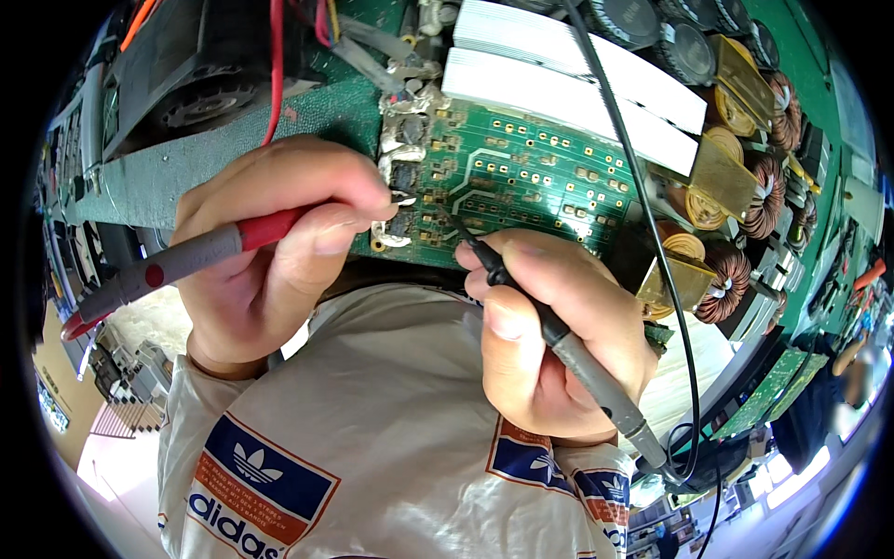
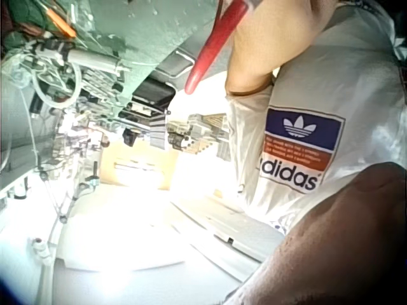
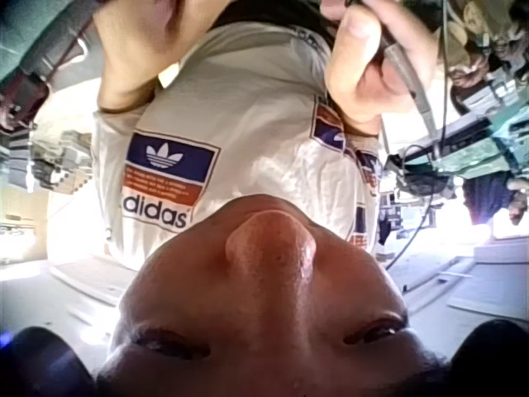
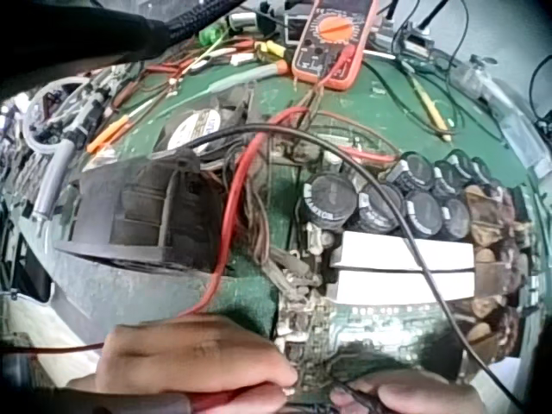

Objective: The person uses multimeter probes to test various points on a circuit board while it rests on a workbench.

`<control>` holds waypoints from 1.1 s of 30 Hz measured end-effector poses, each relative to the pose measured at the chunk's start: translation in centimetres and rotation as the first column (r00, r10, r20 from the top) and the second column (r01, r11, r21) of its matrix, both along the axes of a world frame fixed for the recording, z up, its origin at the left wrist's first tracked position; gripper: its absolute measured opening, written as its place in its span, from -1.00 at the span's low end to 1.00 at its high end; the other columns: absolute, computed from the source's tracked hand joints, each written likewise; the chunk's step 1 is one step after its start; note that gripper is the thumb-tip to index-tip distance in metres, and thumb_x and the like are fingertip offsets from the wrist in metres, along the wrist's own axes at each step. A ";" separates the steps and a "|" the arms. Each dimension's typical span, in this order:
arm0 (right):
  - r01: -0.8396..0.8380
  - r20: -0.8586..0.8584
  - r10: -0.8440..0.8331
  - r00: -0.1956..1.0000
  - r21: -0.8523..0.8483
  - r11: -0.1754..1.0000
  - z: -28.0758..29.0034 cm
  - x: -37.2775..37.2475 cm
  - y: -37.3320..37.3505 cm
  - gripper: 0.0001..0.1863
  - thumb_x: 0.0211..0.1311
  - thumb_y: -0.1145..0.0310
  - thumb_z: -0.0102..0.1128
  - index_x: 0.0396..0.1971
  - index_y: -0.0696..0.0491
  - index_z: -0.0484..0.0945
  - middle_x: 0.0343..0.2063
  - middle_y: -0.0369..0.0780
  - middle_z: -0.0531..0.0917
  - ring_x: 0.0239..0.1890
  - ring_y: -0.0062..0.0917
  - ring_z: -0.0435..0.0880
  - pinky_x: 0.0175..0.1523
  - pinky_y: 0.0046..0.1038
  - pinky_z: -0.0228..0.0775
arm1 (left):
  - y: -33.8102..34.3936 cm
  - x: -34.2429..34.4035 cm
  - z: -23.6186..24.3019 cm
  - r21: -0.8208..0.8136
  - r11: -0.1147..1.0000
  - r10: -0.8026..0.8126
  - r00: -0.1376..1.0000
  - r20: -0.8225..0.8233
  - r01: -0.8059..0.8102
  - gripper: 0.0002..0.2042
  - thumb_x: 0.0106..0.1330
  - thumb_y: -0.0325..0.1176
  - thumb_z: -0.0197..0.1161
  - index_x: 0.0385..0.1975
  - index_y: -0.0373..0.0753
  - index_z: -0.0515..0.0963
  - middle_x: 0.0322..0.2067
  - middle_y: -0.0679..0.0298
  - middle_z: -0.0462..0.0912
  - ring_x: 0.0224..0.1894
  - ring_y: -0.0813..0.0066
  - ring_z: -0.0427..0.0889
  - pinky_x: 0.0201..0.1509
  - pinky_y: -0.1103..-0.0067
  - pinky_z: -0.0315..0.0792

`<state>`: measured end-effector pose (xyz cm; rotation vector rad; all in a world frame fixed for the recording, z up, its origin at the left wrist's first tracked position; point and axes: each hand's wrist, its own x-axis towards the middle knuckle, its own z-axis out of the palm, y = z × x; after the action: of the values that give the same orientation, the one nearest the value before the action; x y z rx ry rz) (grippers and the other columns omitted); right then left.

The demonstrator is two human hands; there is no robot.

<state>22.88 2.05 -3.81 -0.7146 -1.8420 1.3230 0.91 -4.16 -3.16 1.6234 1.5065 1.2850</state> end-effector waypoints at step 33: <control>0.057 0.122 -0.080 0.989 0.183 0.982 0.6 -0.8 -0.2 -0.70 0.13 0.61 0.49 -0.18 0.31 0.56 -0.43 0.00 0.71 -0.41 -0.18 0.76 -0.31 -0.30 0.66 | 0.1 0.6 1.1 -0.118 0.993 0.026 0.999 0.027 -0.023 -0.75 0.49 -0.32 0.21 -0.22 -0.45 0.61 -0.35 0.10 0.71 -0.35 0.45 0.66 -0.25 0.56 0.53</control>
<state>22.12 1.90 -3.22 -0.7750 -1.9905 1.0728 1.48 -4.08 -2.09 1.5100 1.5588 1.2037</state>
